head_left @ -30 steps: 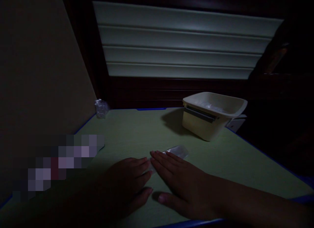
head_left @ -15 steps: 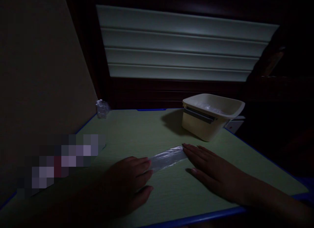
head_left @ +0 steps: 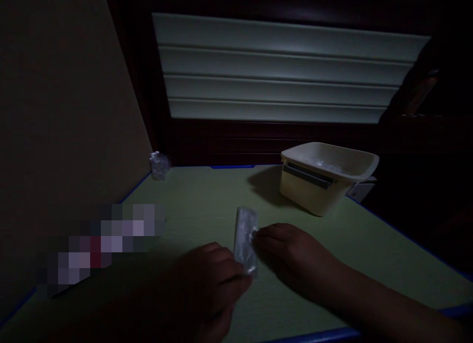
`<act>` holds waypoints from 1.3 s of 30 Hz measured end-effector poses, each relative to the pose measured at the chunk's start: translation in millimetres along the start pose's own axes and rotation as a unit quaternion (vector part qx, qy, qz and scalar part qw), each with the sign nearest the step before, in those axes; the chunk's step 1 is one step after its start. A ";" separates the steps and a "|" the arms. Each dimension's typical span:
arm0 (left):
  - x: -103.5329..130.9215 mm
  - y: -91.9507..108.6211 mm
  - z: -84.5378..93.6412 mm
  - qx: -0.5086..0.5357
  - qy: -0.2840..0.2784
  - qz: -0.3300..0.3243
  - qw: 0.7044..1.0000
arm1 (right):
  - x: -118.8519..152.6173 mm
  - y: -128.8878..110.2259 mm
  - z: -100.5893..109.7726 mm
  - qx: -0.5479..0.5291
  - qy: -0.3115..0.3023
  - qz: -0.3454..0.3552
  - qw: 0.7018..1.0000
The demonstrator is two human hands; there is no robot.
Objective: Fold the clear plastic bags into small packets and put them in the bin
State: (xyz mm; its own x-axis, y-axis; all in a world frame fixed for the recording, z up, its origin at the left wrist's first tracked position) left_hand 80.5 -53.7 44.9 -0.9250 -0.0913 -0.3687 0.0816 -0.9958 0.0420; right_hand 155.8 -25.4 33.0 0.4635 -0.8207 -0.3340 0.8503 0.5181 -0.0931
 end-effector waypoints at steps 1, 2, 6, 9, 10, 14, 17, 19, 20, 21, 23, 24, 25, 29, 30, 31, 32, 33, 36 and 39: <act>0.3 -1.4 1.7 0.030 0.012 -0.003 0.999 | 1.2 2.7 0.8 -0.024 0.009 -0.002 1.000; 0.8 -5.4 3.8 0.056 0.029 0.002 0.998 | 2.3 4.9 1.6 -0.045 0.014 -0.001 0.999; 3.3 -32.5 4.2 0.064 0.082 0.075 0.992 | 2.5 8.3 3.9 -0.079 -0.004 0.026 0.997; 1.1 -34.3 -3.9 0.062 0.064 0.073 0.993 | -0.8 7.0 4.4 -0.062 -0.036 0.055 0.996; 0.2 -33.3 -4.8 0.062 0.062 0.070 0.994 | -1.8 6.6 4.5 -0.049 -0.047 0.063 0.996; -2.9 -30.8 -2.8 0.049 0.072 0.075 0.993 | -3.3 -3.9 4.9 0.017 -0.075 0.126 0.989; -4.2 -30.1 -0.9 0.043 0.083 0.076 0.993 | -2.6 -14.5 2.9 0.037 -0.071 0.177 0.981; -3.7 -29.5 0.9 0.045 0.101 0.071 0.991 | -2.5 -16.0 -1.0 0.033 -0.065 0.182 0.981; -2.7 -29.4 3.0 0.049 0.118 0.068 0.989 | -2.8 -14.3 -2.3 0.024 -0.057 0.173 0.983; -1.4 -29.8 4.4 0.054 0.135 0.067 0.987 | -3.4 -10.9 -2.9 0.006 -0.046 0.156 0.987; 1.7 -34.4 3.9 0.065 0.159 0.079 0.982 | -4.4 -0.5 -3.6 -0.054 -0.030 0.106 0.992; 3.2 -38.5 2.2 0.072 0.167 0.092 0.979 | -4.7 5.3 -3.9 -0.093 -0.026 0.078 0.992; 4.7 -43.5 -0.2 0.081 0.173 0.107 0.976 | -4.9 10.0 -4.4 -0.131 -0.026 0.055 0.989; 7.1 -60.0 -9.6 0.142 0.193 0.137 0.961 | -7.6 16.7 -3.1 -0.218 -0.034 0.018 0.975; 6.2 -61.9 -12.1 0.150 0.190 0.136 0.961 | -8.5 16.6 -2.8 -0.226 -0.038 0.016 0.973; 5.1 -62.8 -13.9 0.151 0.186 0.133 0.962 | -9.1 16.5 -2.8 -0.228 -0.043 0.015 0.973; 4.1 -63.6 -15.2 0.147 0.182 0.131 0.963 | -9.4 16.0 -3.3 -0.226 -0.050 0.015 0.973; 3.5 -64.2 -15.4 0.141 0.181 0.131 0.964 | -9.3 15.6 -4.0 -0.220 -0.056 0.015 0.974; 2.3 -65.9 -13.7 0.127 0.182 0.139 0.965 | -7.7 12.4 -3.8 -0.199 -0.068 0.024 0.977; -1.2 -61.5 -12.2 0.090 0.157 0.135 0.974 | -6.8 9.2 -0.4 -0.193 -0.069 0.024 0.979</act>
State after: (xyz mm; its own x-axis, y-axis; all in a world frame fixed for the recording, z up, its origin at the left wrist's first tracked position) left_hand 81.1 7.6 31.5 -0.7182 -0.3753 -0.5859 0.2125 -0.9202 0.3289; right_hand 160.3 -14.9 34.0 0.5530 -0.8036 -0.2200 0.6814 0.5882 -0.4357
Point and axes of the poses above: each hand's wrist, its own x-axis away from the middle knuckle, its own z-axis out of the back of the hand, y = z × x, the point moved 10 cm from there along -x, towards the middle knuckle, and after that the axes turned 1 degree about y, right-handed, at the moved point
